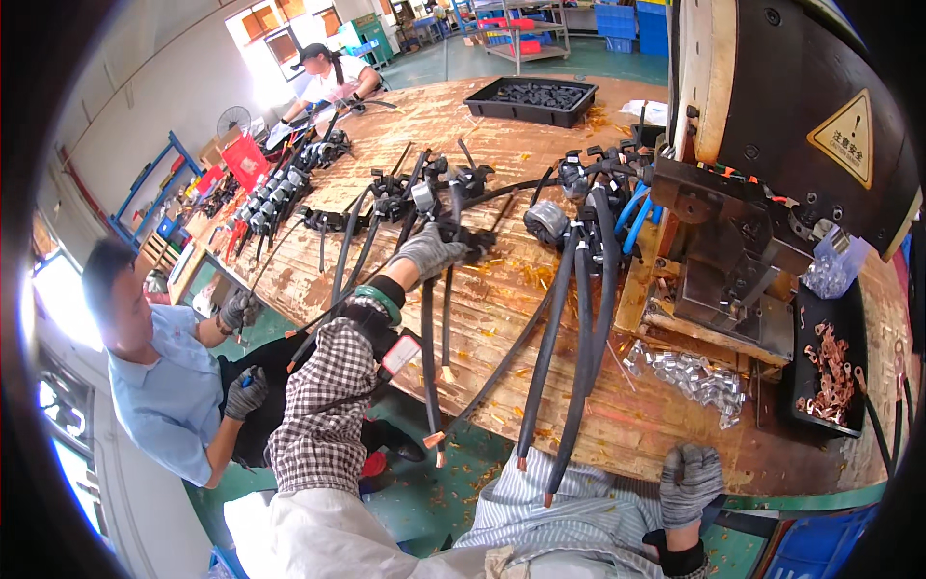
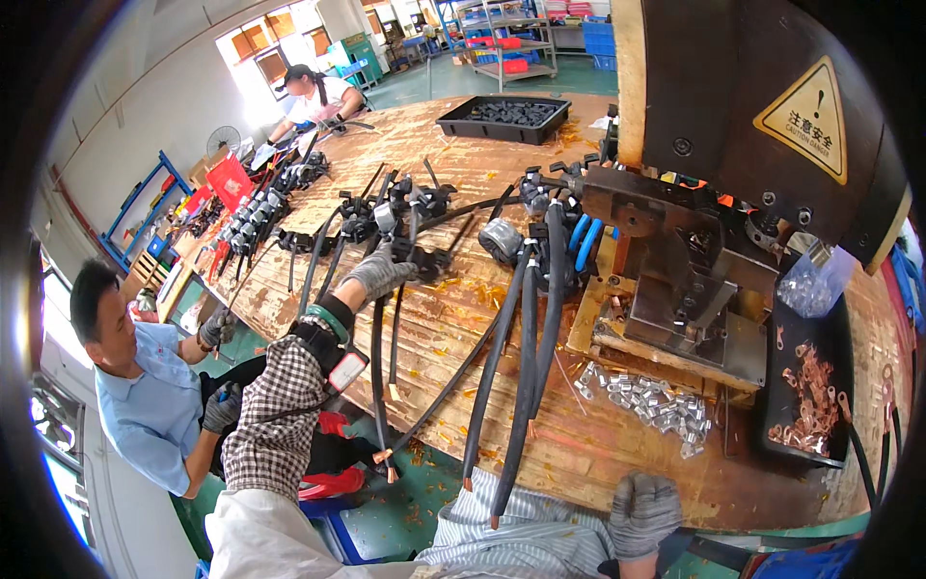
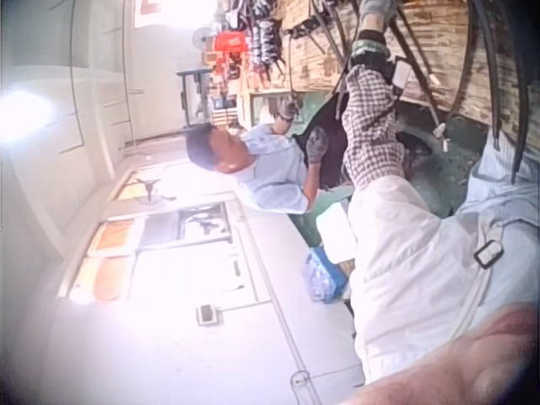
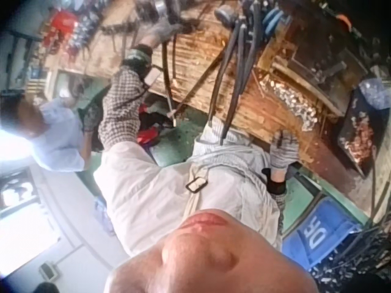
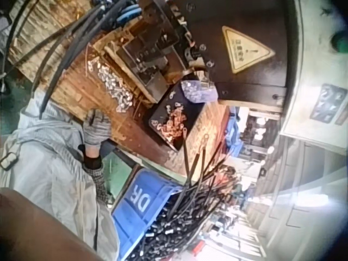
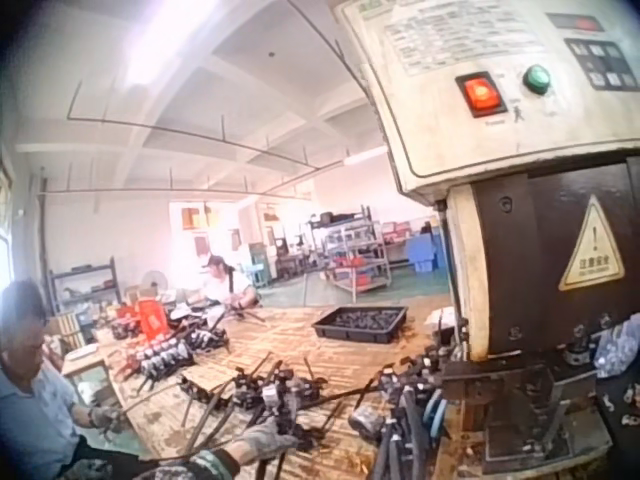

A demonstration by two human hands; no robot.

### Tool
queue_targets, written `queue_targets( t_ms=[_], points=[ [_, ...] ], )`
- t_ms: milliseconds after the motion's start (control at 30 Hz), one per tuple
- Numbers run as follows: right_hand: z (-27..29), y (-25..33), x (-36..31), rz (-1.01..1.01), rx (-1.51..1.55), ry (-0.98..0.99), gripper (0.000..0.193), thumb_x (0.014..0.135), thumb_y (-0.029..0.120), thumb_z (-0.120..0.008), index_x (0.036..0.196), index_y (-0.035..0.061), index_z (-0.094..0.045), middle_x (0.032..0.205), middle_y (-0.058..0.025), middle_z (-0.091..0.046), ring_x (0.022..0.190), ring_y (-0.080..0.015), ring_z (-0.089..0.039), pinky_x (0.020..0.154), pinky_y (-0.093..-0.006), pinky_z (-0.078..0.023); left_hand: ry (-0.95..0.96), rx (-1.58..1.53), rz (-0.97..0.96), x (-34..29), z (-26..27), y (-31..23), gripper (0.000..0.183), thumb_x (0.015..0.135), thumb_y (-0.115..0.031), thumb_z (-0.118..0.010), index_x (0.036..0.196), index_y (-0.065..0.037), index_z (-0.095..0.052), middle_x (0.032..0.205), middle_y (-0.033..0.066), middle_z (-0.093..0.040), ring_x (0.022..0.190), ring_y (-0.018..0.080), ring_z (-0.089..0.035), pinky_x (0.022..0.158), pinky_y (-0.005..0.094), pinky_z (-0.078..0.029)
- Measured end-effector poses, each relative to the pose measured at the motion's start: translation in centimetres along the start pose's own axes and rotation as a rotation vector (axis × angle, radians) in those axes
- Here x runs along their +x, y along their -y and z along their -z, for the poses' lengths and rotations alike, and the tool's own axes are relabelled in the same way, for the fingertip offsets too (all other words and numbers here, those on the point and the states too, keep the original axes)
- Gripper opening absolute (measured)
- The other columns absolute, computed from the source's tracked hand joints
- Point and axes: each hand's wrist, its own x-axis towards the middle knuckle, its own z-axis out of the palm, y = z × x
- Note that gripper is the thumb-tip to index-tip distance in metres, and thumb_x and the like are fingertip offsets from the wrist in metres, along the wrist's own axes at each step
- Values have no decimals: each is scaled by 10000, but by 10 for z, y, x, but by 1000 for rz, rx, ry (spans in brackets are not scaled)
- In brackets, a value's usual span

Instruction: Crimping metal terminals onto the ends of thick black wires using a specialized crimping machine.

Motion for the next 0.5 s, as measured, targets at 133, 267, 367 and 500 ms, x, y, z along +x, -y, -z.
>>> queue_targets(
  t_ms=[133, 267, 367, 500],
  points=[
    [-3, -2, -1, -1, -9, -21, 97, 744, 114, -601, 812, 80, -541, 710, -105, -519, 633, -301, -509, 557, -399, -421, 39, 190, -82, -9, -20, -50, 550, 724, -379, -654, 1096, -10, -488, 861, 155, -608, 811, 256, -590, 693, 353, -451],
    [-1, -1, 1, 16, -19, 5, 74, 749, 76, -603, 792, 79, -543, 697, -98, -505, 620, -270, -514, 549, -364, -419, 100, 187, -35, -10, -30, -73, 605, 709, -427, -649, 1095, 7, -479, 885, 187, -611, 784, 294, -596, 679, 362, -466],
    [0, -1, 5, 47, 17, -26, 64, 751, 78, -595, 788, 81, -543, 688, -98, -506, 619, -275, -512, 550, -370, -418, 85, 287, -74, -25, -21, -84, 749, 674, -541, -643, 1154, 2, -453, 903, 194, -613, 819, 301, -598, 719, 363, -456],
    [0, -2, 2, 9, 27, 11, 76, 753, 129, -597, 807, 101, -551, 718, -80, -543, 644, -285, -522, 554, -389, -427, -115, 534, -14, -34, -9, -80, 902, 597, -521, -693, 1262, -5, -370, 1246, 277, -400, 1034, 346, -535, 854, 384, -451]
  ],
)
